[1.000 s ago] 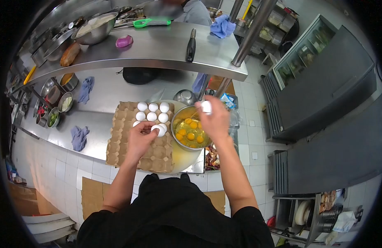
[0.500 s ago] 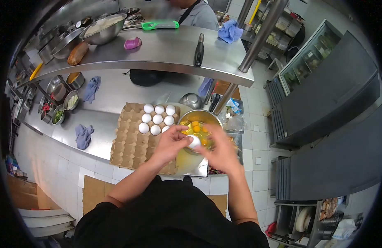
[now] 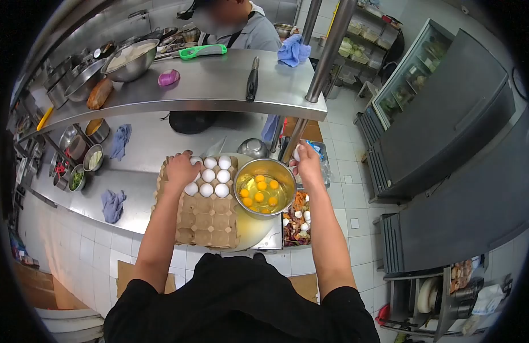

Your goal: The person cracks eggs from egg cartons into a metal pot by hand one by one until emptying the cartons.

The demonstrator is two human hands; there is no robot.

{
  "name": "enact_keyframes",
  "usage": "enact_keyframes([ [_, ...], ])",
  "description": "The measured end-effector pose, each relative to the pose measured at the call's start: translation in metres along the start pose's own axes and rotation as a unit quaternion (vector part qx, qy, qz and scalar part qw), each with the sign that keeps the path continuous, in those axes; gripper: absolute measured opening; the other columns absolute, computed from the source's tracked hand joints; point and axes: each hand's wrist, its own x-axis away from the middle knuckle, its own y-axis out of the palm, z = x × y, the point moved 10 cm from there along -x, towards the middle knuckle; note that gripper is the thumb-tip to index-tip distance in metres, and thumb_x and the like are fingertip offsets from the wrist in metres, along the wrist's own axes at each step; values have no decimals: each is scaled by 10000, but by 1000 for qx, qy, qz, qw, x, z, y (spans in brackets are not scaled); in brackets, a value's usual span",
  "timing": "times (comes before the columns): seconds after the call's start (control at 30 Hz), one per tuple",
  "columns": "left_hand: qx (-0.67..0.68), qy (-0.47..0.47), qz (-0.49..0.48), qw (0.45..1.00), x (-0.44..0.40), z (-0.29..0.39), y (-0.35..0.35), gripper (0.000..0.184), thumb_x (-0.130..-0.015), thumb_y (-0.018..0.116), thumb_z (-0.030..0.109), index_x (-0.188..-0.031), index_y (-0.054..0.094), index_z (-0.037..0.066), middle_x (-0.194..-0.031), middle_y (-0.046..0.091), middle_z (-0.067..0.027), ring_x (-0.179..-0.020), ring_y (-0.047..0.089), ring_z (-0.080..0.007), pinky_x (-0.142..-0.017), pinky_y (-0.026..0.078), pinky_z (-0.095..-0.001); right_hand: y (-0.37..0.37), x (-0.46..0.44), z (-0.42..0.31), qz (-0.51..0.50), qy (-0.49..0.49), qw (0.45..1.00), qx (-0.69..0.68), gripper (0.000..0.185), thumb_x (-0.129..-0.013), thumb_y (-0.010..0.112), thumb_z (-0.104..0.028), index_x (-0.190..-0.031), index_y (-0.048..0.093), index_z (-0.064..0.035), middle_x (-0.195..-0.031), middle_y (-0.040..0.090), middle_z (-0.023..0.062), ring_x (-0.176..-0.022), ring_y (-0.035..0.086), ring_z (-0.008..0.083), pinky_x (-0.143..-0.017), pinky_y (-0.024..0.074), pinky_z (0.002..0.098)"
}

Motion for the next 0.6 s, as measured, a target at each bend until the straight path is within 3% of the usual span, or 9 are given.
enact_keyframes([
  [0.03, -17, -17, -81, 996, -2, -6, 17, 480, -856, 728, 357, -1248, 716, 82, -1222, 724, -207, -1174, 661, -387, -1006, 514, -526, 4, 2, 3, -24, 5, 1000, -9, 469, -1131, 457, -322, -1456, 509, 12, -1086, 668, 112, -682, 611, 135, -480, 453, 276],
  [0.13, -1, -7, -24, 1000, -4, -9, 16, 475, -787, 770, 356, -1191, 765, 107, -1060, 774, -195, -1031, 728, -376, -939, 559, -499, -11, 16, -2, -20, 24, 987, -159, 435, -1127, 472, -294, -1458, 507, -13, -1064, 673, 103, -701, 617, 139, -496, 457, 272],
  [0.23, 20, -18, -50, 998, -7, -12, 21, 443, -795, 737, 338, -1155, 765, 81, -1068, 769, -182, -1072, 698, -396, -958, 535, -512, 2, 49, -10, -69, 76, 965, -240, 396, -1073, 582, -190, -1435, 515, -44, -1027, 672, 76, -711, 610, 128, -517, 463, 273],
  [0.33, 70, -19, 3, 997, -1, -5, 1, 419, -779, 749, 330, -1109, 782, 74, -1006, 775, -183, -1024, 714, -388, -932, 549, -493, 36, 74, -12, -200, 72, 977, 1, 429, -926, 796, -132, -1303, 606, -55, -906, 674, 23, -758, 638, 127, -609, 511, 310],
  [0.37, 70, -19, 0, 997, 3, -2, -2, 419, -779, 749, 330, -1109, 782, 74, -1006, 775, -183, -1024, 714, -388, -932, 549, -493, 44, 74, -6, -199, 75, 977, 0, 429, -926, 796, -132, -1303, 606, -55, -906, 674, 23, -758, 638, 127, -609, 511, 310],
  [0.43, 126, -26, 44, 991, 11, 5, -21, 442, -768, 773, 320, -1127, 780, 63, -985, 777, -184, -979, 727, -375, -876, 568, -464, 62, 73, -6, -183, -24, 961, 205, 306, -943, 793, -187, -1176, 671, -30, -917, 703, 32, -794, 664, 151, -702, 551, 327],
  [0.47, 126, -26, 43, 991, 17, 12, -26, 442, -768, 773, 320, -1127, 780, 63, -985, 777, -184, -979, 727, -375, -876, 568, -464, 69, 76, -6, -196, -38, 946, 254, 328, -970, 768, -292, -1098, 689, -1, -956, 750, 125, -855, 723, 267, -806, 572, 389],
  [0.5, 181, -35, 35, 982, 26, 18, -32, 443, -768, 783, 306, -1134, 778, 56, -967, 778, -176, -935, 736, -357, -841, 573, -444, 74, 79, -7, -196, -37, 946, 254, 328, -970, 768, -292, -1098, 689, -1, -956, 750, 125, -855, 723, 267, -806, 572, 389],
  [0.6, 276, -39, 16, 960, 46, 29, -25, 448, -768, 805, 283, -1149, 775, 49, -941, 781, -160, -858, 749, -316, -781, 579, -407, 95, 90, -11, -217, -79, 860, 455, 502, -989, 700, -447, -1184, 652, 13, -968, 730, 289, -1010, 707, 463, -861, 557, 514],
])
